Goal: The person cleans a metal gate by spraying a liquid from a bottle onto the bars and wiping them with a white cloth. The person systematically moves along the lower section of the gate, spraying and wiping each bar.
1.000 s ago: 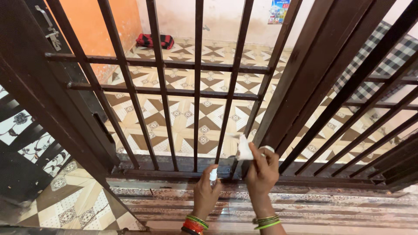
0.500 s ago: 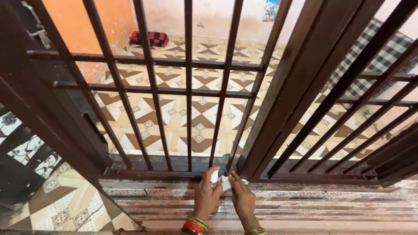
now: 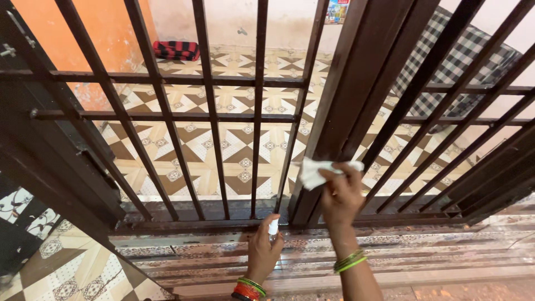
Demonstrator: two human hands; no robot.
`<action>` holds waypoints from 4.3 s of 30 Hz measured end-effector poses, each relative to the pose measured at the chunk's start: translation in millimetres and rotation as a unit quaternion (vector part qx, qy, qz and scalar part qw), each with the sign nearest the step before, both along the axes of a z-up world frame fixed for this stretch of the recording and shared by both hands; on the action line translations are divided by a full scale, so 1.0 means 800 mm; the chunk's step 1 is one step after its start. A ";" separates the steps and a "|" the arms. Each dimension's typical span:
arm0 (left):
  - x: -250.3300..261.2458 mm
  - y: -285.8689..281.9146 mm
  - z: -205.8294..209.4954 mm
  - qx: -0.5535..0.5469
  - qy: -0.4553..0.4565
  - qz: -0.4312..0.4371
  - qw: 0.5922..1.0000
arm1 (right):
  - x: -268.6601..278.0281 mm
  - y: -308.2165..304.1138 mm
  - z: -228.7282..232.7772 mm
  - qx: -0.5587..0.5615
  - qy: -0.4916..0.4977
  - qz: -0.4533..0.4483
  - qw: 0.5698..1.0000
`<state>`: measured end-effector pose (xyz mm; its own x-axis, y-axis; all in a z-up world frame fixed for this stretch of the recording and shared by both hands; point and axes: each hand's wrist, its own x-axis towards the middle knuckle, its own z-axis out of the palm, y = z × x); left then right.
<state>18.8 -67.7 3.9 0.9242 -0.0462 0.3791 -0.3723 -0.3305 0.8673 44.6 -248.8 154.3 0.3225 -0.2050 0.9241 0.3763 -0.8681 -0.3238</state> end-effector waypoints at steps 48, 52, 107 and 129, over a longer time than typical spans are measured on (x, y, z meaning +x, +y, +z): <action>0.013 -0.044 -0.018 -0.054 -0.070 0.076 0.993 | 0.023 -0.053 0.066 -0.199 -0.156 0.043 0.967; 0.019 -0.052 -0.018 -0.045 -0.018 0.050 0.998 | 0.036 -0.061 -0.005 -0.222 -0.121 0.081 0.964; -0.014 -0.096 -0.024 -0.099 -0.119 0.135 0.979 | -0.010 -0.061 -0.087 -0.260 -0.004 0.191 0.946; -0.019 -0.107 -0.022 -0.084 0.056 0.119 0.988 | 0.019 -0.119 0.044 -0.210 -0.112 0.014 0.971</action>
<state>3.6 -153.6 -13.4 0.9377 0.2323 0.2584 -0.2006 -0.2452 0.9485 60.0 -343.8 189.3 0.1032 0.2115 0.9719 0.4222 -0.8940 0.1498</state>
